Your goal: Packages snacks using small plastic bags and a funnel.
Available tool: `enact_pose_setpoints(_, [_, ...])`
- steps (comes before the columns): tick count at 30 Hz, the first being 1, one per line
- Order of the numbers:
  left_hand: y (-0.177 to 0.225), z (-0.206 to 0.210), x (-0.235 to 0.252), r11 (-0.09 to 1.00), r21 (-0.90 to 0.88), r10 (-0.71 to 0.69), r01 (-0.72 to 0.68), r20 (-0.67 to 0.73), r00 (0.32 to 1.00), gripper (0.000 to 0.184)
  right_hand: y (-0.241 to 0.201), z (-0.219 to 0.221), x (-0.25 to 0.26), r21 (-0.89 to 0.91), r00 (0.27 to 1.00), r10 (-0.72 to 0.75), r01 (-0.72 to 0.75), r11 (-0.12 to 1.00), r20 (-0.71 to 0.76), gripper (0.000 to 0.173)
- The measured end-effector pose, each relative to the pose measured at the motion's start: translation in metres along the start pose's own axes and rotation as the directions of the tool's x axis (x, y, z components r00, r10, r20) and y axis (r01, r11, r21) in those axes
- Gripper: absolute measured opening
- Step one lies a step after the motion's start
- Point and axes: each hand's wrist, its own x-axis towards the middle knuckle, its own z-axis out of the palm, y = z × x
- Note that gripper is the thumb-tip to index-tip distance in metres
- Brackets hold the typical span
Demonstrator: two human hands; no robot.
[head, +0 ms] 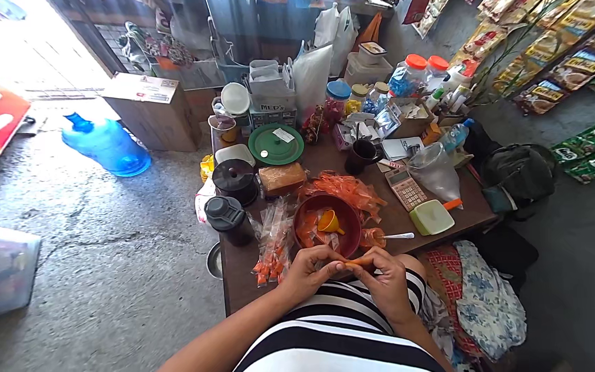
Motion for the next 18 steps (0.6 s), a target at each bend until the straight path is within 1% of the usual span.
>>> enact_pose_setpoints(3, [-0.0005,0.0028,-0.0012,1.000,0.010,0.001,-0.001,-0.013,1.000,0.015,-0.0005,-0.0025,-0.0003,0.025,1.000,0.000,0.000,1.000,-0.006,0.014])
enact_pose_setpoints(5, [0.0002,0.0047,-0.0014,0.999,0.041,-0.004,0.006,-0.030,1.000,0.014,-0.0003,-0.0032,-0.0018,0.042,1.000,-0.005,0.004,0.999,0.024,0.014])
enact_pose_setpoints(9, [0.0012,0.0068,-0.0029,0.996,0.085,-0.022,0.029,-0.089,0.996,0.014,0.0007,-0.0051,-0.0031,0.052,0.996,-0.004,-0.001,0.999,0.093,0.021])
enact_pose_setpoints(15, [-0.0006,0.0103,-0.0059,0.997,0.060,-0.043,0.049,-0.098,0.994,0.014,-0.0005,-0.0077,-0.0028,0.005,0.999,0.011,-0.011,1.000,0.035,0.013])
enact_pose_setpoints(18, [-0.0019,0.0098,-0.0079,0.998,0.059,-0.032,0.038,-0.105,0.994,0.015,0.0004,-0.0044,-0.0026,0.017,1.000,0.018,-0.019,1.000,0.014,0.014])
